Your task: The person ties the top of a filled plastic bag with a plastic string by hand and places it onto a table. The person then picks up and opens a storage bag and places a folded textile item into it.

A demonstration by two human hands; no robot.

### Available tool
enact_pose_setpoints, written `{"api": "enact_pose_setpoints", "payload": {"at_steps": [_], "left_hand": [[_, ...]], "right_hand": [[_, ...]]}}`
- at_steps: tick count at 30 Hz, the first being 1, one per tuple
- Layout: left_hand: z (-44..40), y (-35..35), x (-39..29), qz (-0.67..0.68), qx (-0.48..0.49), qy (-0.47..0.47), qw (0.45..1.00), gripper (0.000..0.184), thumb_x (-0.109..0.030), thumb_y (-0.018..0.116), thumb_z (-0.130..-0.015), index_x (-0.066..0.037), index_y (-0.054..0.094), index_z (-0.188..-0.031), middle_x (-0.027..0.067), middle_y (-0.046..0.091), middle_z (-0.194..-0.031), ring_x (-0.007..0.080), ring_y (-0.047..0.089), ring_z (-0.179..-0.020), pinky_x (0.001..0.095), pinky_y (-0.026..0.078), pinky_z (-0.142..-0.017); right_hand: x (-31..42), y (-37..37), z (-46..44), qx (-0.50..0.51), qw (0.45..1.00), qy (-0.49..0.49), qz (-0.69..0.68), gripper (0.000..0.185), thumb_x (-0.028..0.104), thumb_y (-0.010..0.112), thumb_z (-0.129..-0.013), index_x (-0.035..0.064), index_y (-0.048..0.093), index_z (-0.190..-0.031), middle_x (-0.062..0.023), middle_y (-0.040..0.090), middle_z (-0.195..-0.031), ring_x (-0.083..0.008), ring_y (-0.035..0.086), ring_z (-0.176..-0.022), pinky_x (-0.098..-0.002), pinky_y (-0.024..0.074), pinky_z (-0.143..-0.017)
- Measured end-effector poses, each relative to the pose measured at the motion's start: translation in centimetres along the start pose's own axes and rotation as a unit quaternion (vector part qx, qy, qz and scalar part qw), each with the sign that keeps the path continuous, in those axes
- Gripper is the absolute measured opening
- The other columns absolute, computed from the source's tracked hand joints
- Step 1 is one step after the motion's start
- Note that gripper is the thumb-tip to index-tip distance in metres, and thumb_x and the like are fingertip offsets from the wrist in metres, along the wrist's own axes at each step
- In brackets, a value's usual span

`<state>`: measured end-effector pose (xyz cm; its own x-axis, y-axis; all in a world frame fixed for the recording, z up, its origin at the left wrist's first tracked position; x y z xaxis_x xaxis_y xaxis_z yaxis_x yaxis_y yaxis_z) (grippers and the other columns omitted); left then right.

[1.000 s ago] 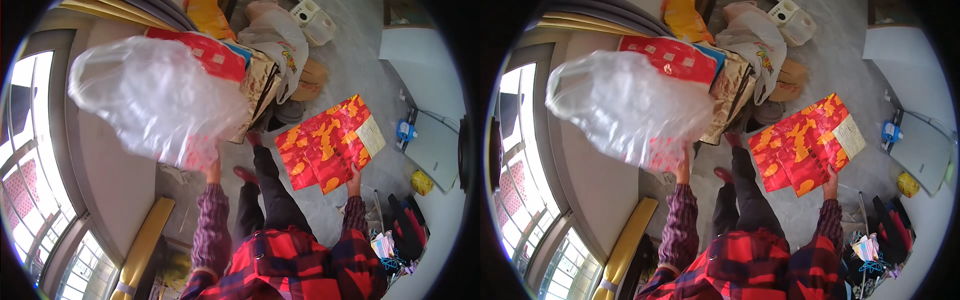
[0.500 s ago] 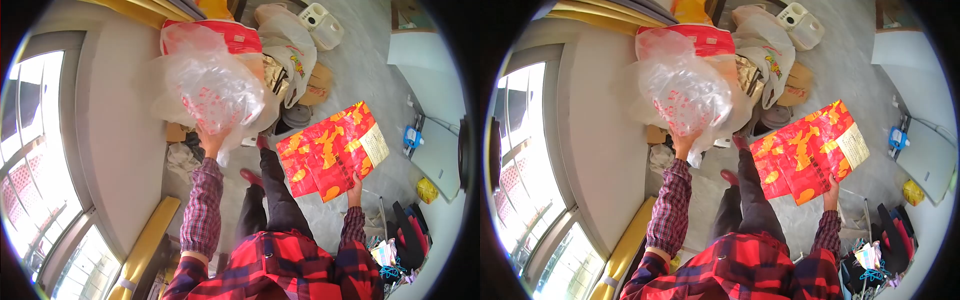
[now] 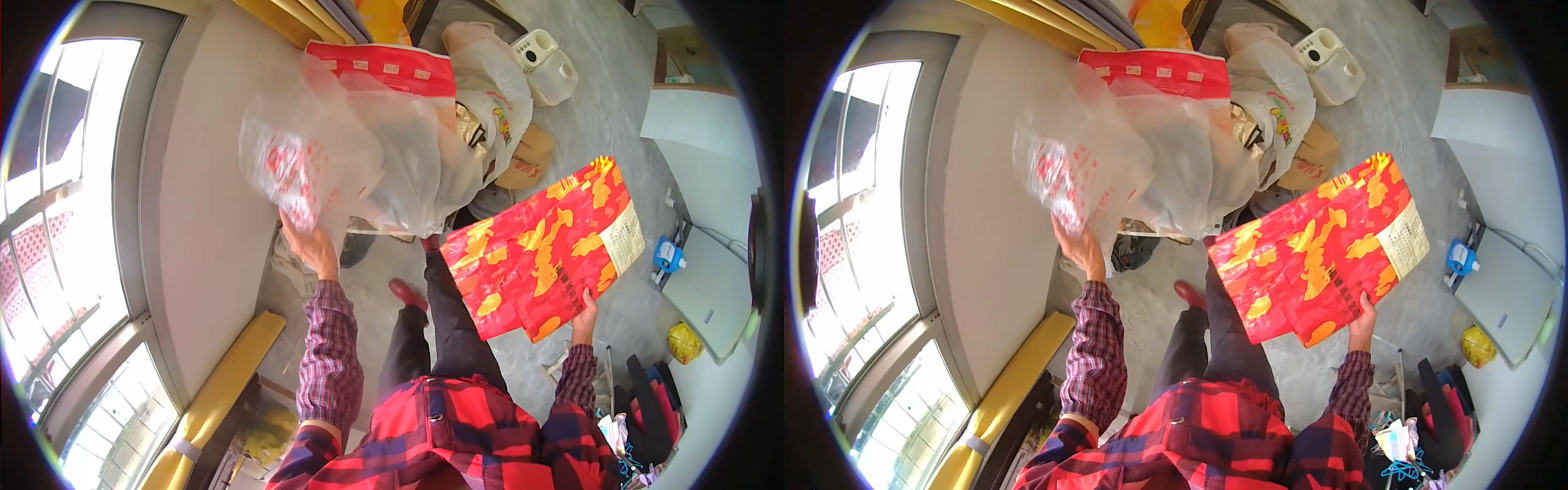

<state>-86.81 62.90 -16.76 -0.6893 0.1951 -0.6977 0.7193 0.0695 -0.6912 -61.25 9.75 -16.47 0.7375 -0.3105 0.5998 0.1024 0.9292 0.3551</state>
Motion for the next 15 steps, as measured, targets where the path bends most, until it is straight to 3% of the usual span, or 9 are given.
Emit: {"api": "enact_pose_setpoints", "payload": {"at_steps": [1,2,4,6,8,9,10,12,15], "left_hand": [[-0.3,0.2,-1.1,-0.078,0.094,-0.034,0.992,0.073,-0.024,0.064,-0.071,-0.008,0.025,-0.130,0.0205,0.031,-0.129,0.0332,0.030,-0.119,0.0389,0.026,-0.097],[-0.2,0.6,-1.2,-0.075,0.095,-0.038,0.992,0.073,-0.024,0.064,-0.071,-0.008,0.025,-0.130,0.0205,0.031,-0.129,0.0332,0.030,-0.119,0.0389,0.026,-0.097],[0.6,2.5,-1.0,-0.228,0.406,-0.005,0.885,0.084,-0.035,0.067,-0.066,-0.008,0.021,-0.132,0.0219,0.025,-0.131,0.0334,0.024,-0.122,0.0394,0.023,-0.099],[0.7,2.7,0.5,-0.096,0.406,-0.044,0.908,0.083,-0.038,0.066,-0.067,-0.007,0.024,-0.131,0.0234,0.022,-0.132,0.0326,0.020,-0.124,0.0382,0.023,-0.099],[0.0,0.7,-0.3,0.013,0.239,-0.055,0.969,0.072,-0.035,0.068,-0.065,-0.018,0.035,-0.127,0.0217,0.024,-0.131,0.0383,0.029,-0.118,0.0442,0.026,-0.095],[0.2,-0.6,-1.4,-0.039,0.245,0.098,0.964,0.059,-0.030,0.065,-0.069,-0.006,0.044,-0.119,0.0231,0.031,-0.127,0.0352,0.035,-0.115,0.0395,0.031,-0.093],[0.3,-2.1,-2.2,-0.052,0.241,0.085,0.965,0.059,-0.030,0.065,-0.069,-0.006,0.044,-0.119,0.0231,0.031,-0.127,0.0352,0.035,-0.115,0.0395,0.031,-0.093],[1.1,-3.9,-3.0,0.090,0.236,-0.089,0.963,0.051,-0.023,0.061,-0.073,0.003,0.046,-0.114,0.0232,0.041,-0.120,0.0299,0.040,-0.112,0.0356,0.033,-0.092],[6.0,-6.6,-5.6,0.267,0.379,-0.216,0.859,0.061,-0.033,0.057,-0.077,0.005,0.037,-0.121,0.0146,0.046,-0.119,0.0211,0.038,-0.115,0.0316,0.029,-0.095]], "right_hand": [[0.2,0.7,0.1,0.021,1.000,0.014,-0.017,0.030,0.009,0.051,-0.081,0.0027,0.047,-0.110,-0.0093,0.053,-0.108,-0.0239,0.051,-0.100,-0.0409,0.0399,-0.089],[0.1,0.5,-0.2,0.020,1.000,0.011,-0.012,0.030,0.009,0.051,-0.081,0.0027,0.047,-0.110,-0.0093,0.053,-0.108,-0.0239,0.051,-0.100,-0.0409,0.0399,-0.089],[0.0,0.6,-0.7,0.048,0.999,-0.014,-0.002,0.031,0.009,0.052,-0.081,0.0022,0.047,-0.111,-0.0095,0.053,-0.110,-0.0243,0.050,-0.101,-0.0415,0.0388,-0.090],[0.4,3.5,0.0,0.061,0.998,-0.004,0.008,0.032,0.009,0.052,-0.080,0.0023,0.047,-0.111,-0.0093,0.052,-0.110,-0.0241,0.050,-0.101,-0.0411,0.0387,-0.090],[0.8,4.9,0.4,0.080,0.996,0.019,0.017,0.032,0.009,0.052,-0.080,0.0023,0.047,-0.111,-0.0090,0.052,-0.110,-0.0239,0.050,-0.101,-0.0408,0.0386,-0.090],[0.8,4.9,0.2,0.067,0.997,0.020,0.021,0.032,0.009,0.053,-0.080,0.0023,0.048,-0.111,-0.0086,0.053,-0.110,-0.0237,0.051,-0.101,-0.0405,0.0388,-0.089],[0.6,4.9,0.3,0.053,0.998,0.024,0.025,0.033,0.010,0.053,-0.080,0.0024,0.048,-0.111,-0.0083,0.053,-0.110,-0.0236,0.051,-0.100,-0.0402,0.0390,-0.089],[0.3,4.7,0.2,0.050,0.997,0.061,0.019,0.040,0.008,0.055,-0.078,0.0037,0.043,-0.116,-0.0086,0.050,-0.113,-0.0246,0.048,-0.104,-0.0419,0.0368,-0.091],[-1.4,6.0,0.8,0.069,0.993,0.097,0.007,0.042,0.012,0.055,-0.079,0.0035,0.042,-0.118,-0.0085,0.048,-0.116,-0.0255,0.045,-0.108,-0.0423,0.0342,-0.093]]}}
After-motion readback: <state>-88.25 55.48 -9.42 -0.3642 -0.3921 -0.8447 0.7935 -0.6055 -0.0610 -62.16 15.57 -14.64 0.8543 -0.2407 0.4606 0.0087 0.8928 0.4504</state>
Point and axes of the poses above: each hand's wrist, its own z-axis away from the middle knuckle, its own y-axis out of the palm, x = y × z, the point moved 4 cm from there along -z, towards the middle knuckle
